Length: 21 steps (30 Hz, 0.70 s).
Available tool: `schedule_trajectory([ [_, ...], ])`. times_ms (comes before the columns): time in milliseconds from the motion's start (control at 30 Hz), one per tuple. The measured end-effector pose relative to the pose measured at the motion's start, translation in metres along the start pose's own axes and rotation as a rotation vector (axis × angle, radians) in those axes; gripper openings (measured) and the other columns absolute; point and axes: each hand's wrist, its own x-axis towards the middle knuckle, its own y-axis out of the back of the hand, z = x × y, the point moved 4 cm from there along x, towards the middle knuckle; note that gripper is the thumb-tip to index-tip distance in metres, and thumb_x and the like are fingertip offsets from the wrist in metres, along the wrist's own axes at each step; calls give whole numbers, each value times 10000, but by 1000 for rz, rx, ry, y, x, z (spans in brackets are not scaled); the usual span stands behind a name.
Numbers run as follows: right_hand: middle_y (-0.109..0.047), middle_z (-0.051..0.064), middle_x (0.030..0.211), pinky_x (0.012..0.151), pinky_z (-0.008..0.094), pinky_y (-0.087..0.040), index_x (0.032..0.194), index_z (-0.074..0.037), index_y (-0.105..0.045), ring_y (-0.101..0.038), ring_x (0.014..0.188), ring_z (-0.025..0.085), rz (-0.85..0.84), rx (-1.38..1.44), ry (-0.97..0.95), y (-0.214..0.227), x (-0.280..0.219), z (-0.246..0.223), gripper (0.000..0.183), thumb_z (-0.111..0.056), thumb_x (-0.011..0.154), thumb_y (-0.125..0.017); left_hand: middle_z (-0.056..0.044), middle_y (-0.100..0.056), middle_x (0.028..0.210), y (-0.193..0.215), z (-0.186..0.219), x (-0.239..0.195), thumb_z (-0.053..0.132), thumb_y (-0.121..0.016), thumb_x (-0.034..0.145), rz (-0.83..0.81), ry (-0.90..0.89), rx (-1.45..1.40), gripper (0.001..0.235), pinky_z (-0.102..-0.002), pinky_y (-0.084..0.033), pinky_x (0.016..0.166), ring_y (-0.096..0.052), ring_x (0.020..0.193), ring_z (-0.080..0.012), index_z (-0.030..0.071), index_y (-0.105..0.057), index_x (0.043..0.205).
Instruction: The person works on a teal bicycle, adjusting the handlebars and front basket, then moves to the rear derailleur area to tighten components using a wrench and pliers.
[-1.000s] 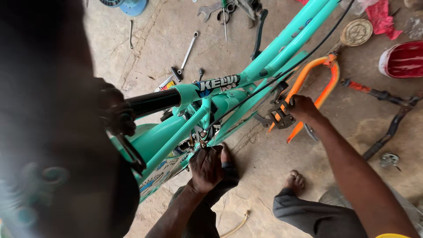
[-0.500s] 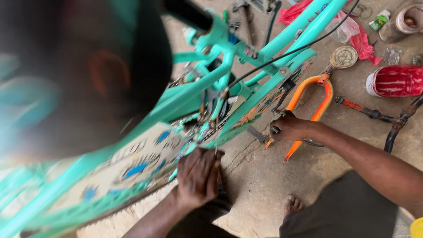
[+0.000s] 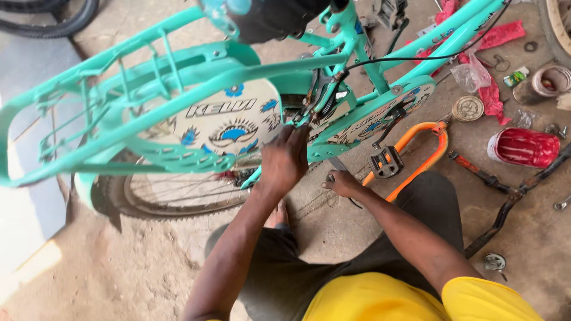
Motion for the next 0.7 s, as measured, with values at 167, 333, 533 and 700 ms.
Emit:
schedule_trajectory([
  [167,-706,120,792,738,437,-536,956,-40,-679,-686,760,276,-34,27,-4,4,-8,8,363,-369,853,-791,-144,-675,966,-13,6,-5,104,-653,975,65,86,-36,140,-481,-528,612,-680,761,-374,75,-694,1105],
  [333,-700,132,788,742,443,-536,993,-30,-667,-696,761,270,-65,23,-66,10,-33,32,351,-356,903,-762,-129,-706,989,-30,20,-7,108,-626,1018,83,96,-169,127,-450,-566,675,-711,823,-362,59,-681,1121],
  [533,-711,153,961,786,452,-553,1074,-27,-685,-683,875,270,-67,-59,93,25,-55,17,322,-295,912,-757,-159,-712,986,-32,8,-9,120,-651,989,66,179,-217,134,-452,-552,656,-697,782,-365,35,-719,1066],
  [700,-715,84,1079,681,281,-638,1170,-80,-687,-713,821,177,389,243,487,108,-81,-89,239,-76,932,-709,-148,-699,936,-34,6,-10,127,-670,986,-5,140,-217,123,-440,-546,677,-695,800,-351,32,-719,1048],
])
